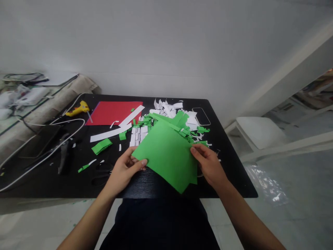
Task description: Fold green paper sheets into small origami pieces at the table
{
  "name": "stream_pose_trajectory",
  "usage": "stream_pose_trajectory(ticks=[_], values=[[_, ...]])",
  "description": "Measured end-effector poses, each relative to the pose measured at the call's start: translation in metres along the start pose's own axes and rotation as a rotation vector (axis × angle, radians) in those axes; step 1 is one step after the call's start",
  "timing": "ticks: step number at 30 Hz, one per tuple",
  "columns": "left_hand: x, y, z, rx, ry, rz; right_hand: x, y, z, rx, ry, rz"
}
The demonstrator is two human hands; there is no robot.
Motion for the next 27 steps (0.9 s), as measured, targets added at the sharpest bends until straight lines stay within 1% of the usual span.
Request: stream_pose_trajectory(ticks=[3, 6, 8, 10, 12, 13, 16, 19, 22, 27], values=[[-0.004, -0.004, -0.001, 0.019, 0.086, 0.081, -0.002, 0.004, 0.018, -0.136, -0.101, -0.009], [-0.004, -0.007, 0.010, -0.038, 0.134, 0.139, 0.002, 0.008, 0.019, -0.159, -0.041, -0.053], [-0.002, -0.008, 0.019, -0.070, 0.143, 0.159, 0.003, 0.010, 0.013, -0.146, 0.071, -0.153], [-0.002, -0.007, 0.028, -0.095, 0.109, 0.156, -0.001, 0.013, 0.006, -0.141, 0.180, -0.288], [-0.006, -0.006, 0.038, -0.130, 0.052, 0.127, -0.009, 0.016, -0.002, -0.133, 0.225, -0.382], [-0.010, -0.006, 0.044, -0.150, 0.024, 0.107, -0.014, 0.016, -0.008, -0.119, 0.220, -0.400], [-0.022, -0.004, 0.056, -0.206, -0.041, 0.049, -0.031, 0.015, -0.026, -0.033, 0.114, -0.374], [-0.028, -0.003, 0.061, -0.230, -0.104, 0.027, -0.043, 0.013, -0.035, 0.009, 0.037, -0.314], [-0.024, -0.002, 0.063, -0.236, -0.167, 0.067, -0.047, 0.012, -0.035, 0.001, 0.040, -0.280], [-0.016, -0.001, 0.069, -0.240, -0.208, 0.115, -0.049, 0.013, -0.033, -0.034, 0.072, -0.296]])
Point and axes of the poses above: each hand's wrist, its own y-axis away from the middle knuckle, its own x-axis out of the back of the hand, z = x × y, the point moved 8 cm from there along -y, towards the middle knuckle, and after that the axes turned 1 degree about -y, right-handed, at the moved point
